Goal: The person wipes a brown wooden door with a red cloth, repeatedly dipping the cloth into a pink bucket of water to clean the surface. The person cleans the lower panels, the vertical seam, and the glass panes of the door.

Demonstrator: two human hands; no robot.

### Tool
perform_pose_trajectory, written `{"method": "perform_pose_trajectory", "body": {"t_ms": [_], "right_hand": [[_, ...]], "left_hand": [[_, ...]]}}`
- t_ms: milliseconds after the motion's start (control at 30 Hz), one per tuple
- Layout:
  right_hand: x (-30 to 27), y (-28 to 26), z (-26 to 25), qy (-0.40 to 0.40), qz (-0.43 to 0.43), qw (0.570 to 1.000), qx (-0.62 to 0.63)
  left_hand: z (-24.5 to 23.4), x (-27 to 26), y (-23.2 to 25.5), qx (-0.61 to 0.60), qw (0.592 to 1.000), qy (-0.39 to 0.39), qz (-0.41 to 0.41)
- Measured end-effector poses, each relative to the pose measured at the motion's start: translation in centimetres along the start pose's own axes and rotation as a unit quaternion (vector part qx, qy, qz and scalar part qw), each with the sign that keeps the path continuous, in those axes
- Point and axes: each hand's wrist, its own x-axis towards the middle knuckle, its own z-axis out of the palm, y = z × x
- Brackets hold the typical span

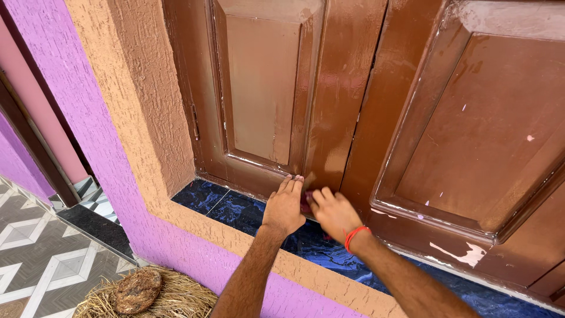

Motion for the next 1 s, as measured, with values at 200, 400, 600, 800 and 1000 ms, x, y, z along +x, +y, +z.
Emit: {"method": "perform_pose_trajectory", "body": {"t_ms": [200, 400, 600, 800, 1000], "right_hand": [[-0.2, 0.2, 0.1, -0.03, -0.008, 0.999, 0.045], [4.2, 5.1, -4.9, 0.142, 0.036, 0.989, 0.022], [6.8, 7.2, -8.0, 0.231, 0.087, 0.969, -0.006], [5.2, 4.9, -5.3, 0.159, 0.059, 0.985, 0.004], [1.1, -0.5, 0.3, 0.03, 0.001, 0.999, 0.013]], "left_hand": [[-0.7, 0.1, -0.2, -0.066, 0.998, 0.017, -0.004], [-0.9, 0.4, -0.3, -0.091, 0.995, 0.0, -0.04], [-0.4, 0.5, -0.4, -0.107, 0.994, 0.002, -0.039], [0.0, 0.3, -0.6, -0.084, 0.996, 0.022, -0.025], [-0.2, 0.2, -0.8, -0.097, 0.995, 0.018, -0.022]]}}
